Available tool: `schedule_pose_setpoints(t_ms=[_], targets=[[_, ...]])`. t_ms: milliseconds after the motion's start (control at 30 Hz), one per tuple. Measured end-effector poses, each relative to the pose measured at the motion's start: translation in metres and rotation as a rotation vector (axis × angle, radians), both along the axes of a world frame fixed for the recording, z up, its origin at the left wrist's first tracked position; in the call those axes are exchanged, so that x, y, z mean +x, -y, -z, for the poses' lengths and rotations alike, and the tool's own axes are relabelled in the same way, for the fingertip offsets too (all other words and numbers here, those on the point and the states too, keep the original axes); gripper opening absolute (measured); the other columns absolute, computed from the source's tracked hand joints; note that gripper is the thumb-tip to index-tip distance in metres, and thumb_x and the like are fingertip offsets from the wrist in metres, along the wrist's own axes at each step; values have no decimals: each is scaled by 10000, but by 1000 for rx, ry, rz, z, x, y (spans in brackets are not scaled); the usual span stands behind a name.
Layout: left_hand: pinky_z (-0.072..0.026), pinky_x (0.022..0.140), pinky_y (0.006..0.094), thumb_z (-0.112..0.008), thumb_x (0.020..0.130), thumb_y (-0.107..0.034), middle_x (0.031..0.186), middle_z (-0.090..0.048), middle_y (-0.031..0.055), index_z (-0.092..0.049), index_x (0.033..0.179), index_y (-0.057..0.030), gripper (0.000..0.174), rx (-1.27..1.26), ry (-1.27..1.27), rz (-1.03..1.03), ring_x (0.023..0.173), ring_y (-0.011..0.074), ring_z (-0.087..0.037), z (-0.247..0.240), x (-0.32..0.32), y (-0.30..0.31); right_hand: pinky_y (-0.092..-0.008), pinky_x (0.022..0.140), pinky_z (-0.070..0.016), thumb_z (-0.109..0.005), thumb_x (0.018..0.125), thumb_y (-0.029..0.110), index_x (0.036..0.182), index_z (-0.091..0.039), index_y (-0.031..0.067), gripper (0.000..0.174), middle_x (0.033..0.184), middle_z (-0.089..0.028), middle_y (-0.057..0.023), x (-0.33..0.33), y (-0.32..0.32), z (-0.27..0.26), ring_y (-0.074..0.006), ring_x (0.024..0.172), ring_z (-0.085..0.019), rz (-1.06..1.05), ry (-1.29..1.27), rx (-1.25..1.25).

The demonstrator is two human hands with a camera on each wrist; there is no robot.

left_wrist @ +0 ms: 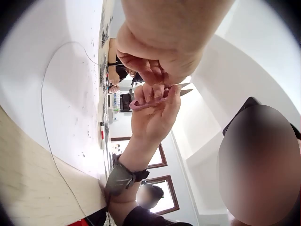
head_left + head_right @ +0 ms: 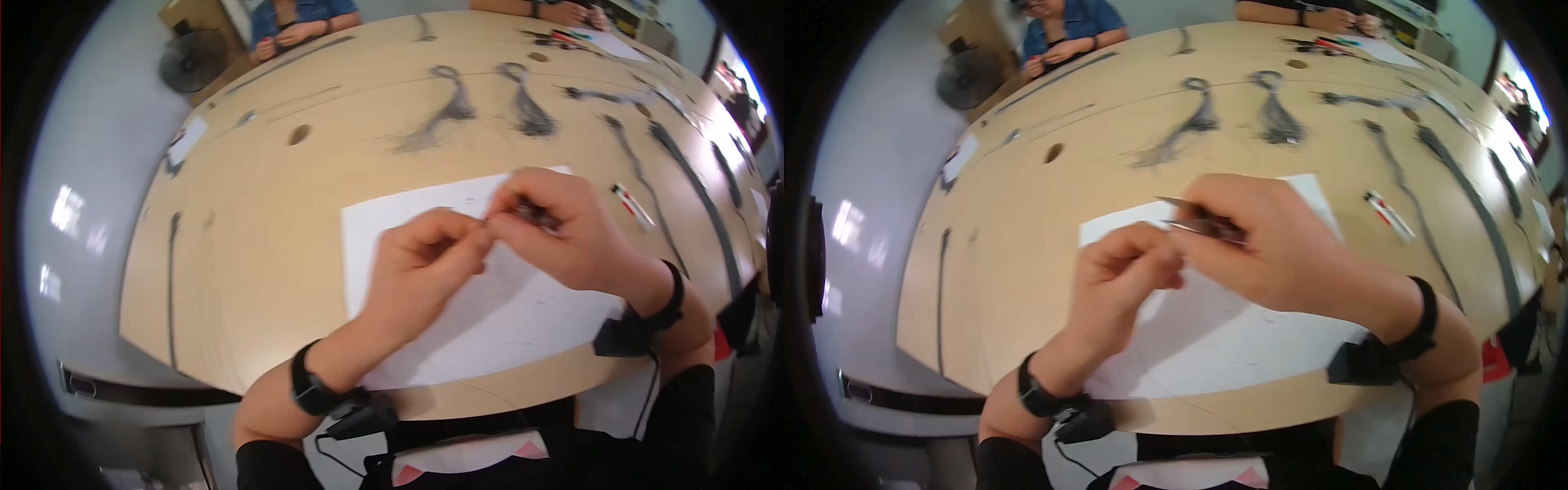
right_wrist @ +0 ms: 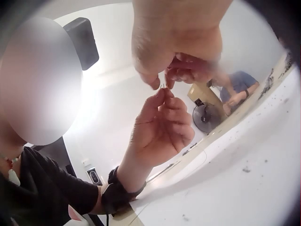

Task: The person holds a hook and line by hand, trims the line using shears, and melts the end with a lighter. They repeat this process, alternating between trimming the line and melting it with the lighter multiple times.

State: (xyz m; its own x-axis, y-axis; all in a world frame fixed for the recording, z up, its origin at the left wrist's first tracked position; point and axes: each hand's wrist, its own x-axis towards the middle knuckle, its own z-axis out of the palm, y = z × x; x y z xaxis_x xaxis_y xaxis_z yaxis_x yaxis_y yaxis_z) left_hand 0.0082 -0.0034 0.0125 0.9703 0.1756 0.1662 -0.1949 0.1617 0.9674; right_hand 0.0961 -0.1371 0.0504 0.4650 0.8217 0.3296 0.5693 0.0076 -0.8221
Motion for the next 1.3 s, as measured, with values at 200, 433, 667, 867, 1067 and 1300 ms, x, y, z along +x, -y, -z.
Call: schedule_pose_setpoints(t_ms=[200,433,667,867,1067,1300], targets=[[-404,582,200,-521,791,-105,729,-545,18,-554,786,-24,88,-21,-39,44,632,85,-506,0,2,-6,-217,488,-365,-534,695,44,767,-472,-5,106,643,-477,-52,-2,3,5,-108,530,-423,100,178,23],[-399,584,209,-517,787,-106,725,-545,19,-552,776,-26,88,-59,-69,41,637,91,-508,-4,-1,-2,-242,501,-390,-508,684,20,789,-455,-3,120,694,-498,-83,-3,5,2,-173,562,-473,85,245,-15],[-405,588,198,-540,772,-112,731,-555,25,-571,788,-21,97,-217,-63,-36,626,91,-506,-7,0,-7,-215,517,-360,-552,711,97,879,-479,13,201,703,-454,-56,6,9,-6,-114,590,-429,17,297,13],[-402,584,198,-551,769,-123,731,-559,27,-574,793,-20,108,-198,-57,-28,624,92,-508,-6,0,-6,-299,585,-397,-531,725,106,1001,-444,-8,310,790,-490,-135,7,6,2,-238,658,-483,-28,446,47],[-409,589,199,-557,769,-121,712,-556,16,-573,789,-20,104,-176,-83,-26,621,76,-504,-4,-1,-2,-269,519,-393,-545,713,98,901,-494,-8,222,706,-497,-111,1,11,-8,-208,592,-482,40,170,-30],[-415,593,216,-523,790,-94,748,-548,24,-540,779,-32,65,-27,-35,36,630,84,-503,-5,-2,0,-209,471,-362,-517,676,18,761,-490,33,90,636,-451,-27,4,6,6,-102,538,-420,44,260,72]])
